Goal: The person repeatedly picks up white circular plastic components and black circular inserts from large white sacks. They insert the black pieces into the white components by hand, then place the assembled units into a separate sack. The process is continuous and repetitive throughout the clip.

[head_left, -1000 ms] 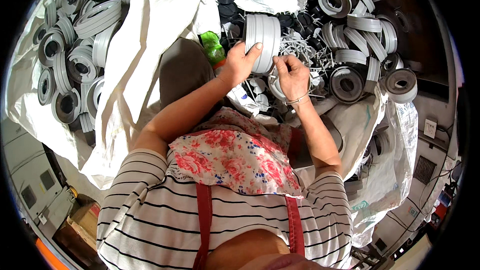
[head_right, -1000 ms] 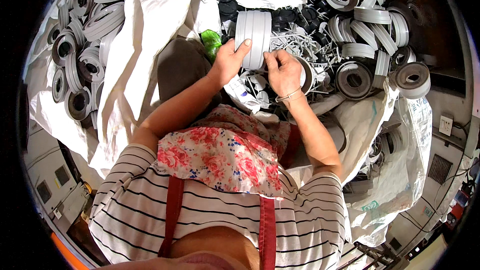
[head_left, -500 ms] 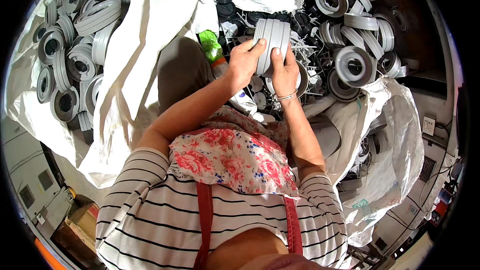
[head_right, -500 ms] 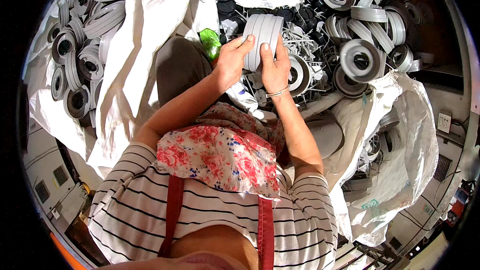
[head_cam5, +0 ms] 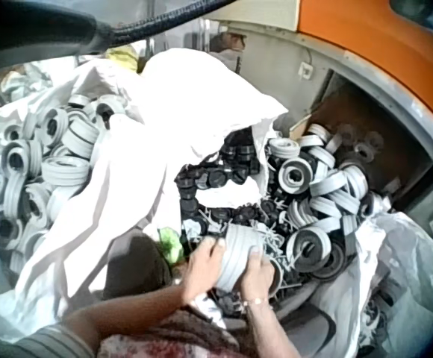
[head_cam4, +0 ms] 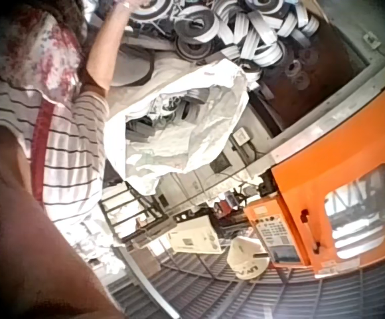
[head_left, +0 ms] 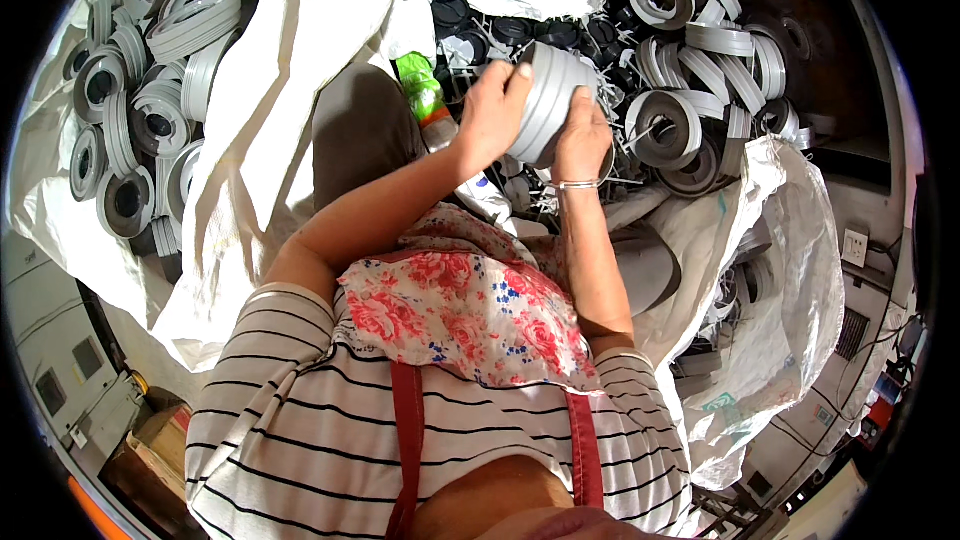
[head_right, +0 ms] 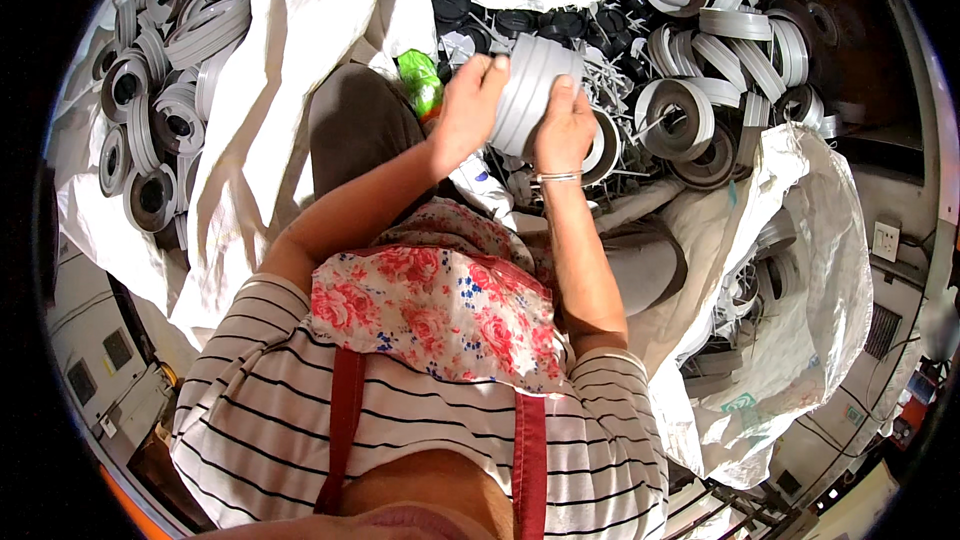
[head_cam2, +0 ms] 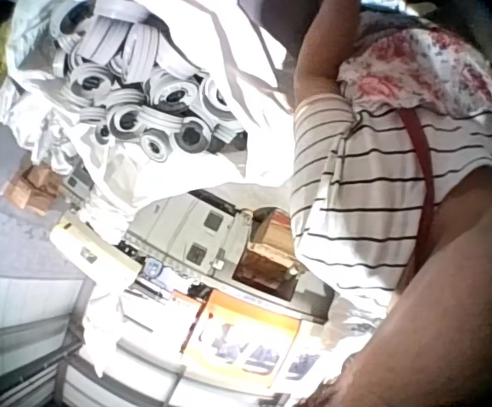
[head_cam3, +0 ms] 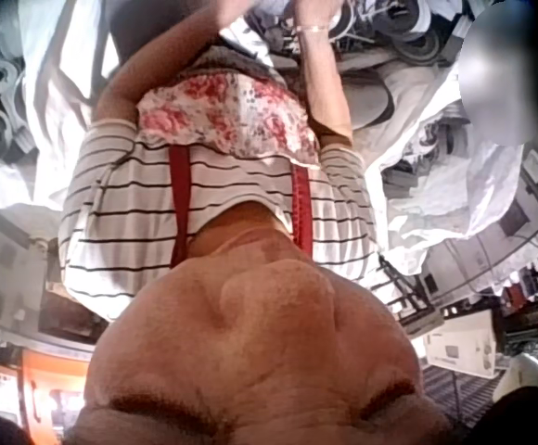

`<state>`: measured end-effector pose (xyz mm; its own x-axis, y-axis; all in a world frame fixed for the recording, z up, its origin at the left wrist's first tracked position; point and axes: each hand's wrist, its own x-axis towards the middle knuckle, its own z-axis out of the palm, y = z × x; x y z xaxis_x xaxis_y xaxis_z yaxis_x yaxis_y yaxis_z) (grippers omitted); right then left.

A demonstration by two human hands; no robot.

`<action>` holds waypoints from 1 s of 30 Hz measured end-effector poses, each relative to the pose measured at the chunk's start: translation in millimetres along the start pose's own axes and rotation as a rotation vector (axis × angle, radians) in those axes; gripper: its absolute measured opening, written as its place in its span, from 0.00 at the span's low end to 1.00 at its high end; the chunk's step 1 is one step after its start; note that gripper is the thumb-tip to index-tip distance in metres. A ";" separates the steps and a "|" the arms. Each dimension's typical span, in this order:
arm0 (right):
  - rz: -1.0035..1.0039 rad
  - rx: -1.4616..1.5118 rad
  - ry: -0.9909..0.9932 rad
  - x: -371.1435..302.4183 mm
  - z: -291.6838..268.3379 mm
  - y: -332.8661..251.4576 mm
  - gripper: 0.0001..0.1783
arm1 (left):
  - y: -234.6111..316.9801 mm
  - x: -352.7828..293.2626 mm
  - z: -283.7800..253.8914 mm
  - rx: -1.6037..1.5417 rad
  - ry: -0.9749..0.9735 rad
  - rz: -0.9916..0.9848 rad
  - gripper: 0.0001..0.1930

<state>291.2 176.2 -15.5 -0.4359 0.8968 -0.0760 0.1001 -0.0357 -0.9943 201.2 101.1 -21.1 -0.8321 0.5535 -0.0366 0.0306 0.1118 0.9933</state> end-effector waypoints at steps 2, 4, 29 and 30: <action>-0.017 -0.132 0.036 6.8 -5.3 6.1 0.27 | 0.6 -14.0 4.0 -0.007 -0.014 0.092 0.15; 0.004 -0.072 0.058 8.1 -2.6 13.4 0.27 | 1.1 -18.5 3.7 0.050 -0.018 0.177 0.15; -0.723 -0.671 -0.178 -42.0 -26.2 12.7 0.13 | -45.4 14.1 -3.4 -0.405 0.130 -0.442 0.22; -0.740 -0.719 -0.170 -43.8 -27.3 14.2 0.14 | -47.7 13.1 -3.1 -0.389 0.108 -0.446 0.22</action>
<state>336.1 148.5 -24.3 -0.7202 0.5117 0.4684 0.2412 0.8178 -0.5225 187.1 100.6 -68.6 -0.7705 0.4330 -0.4677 -0.5219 -0.0074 0.8530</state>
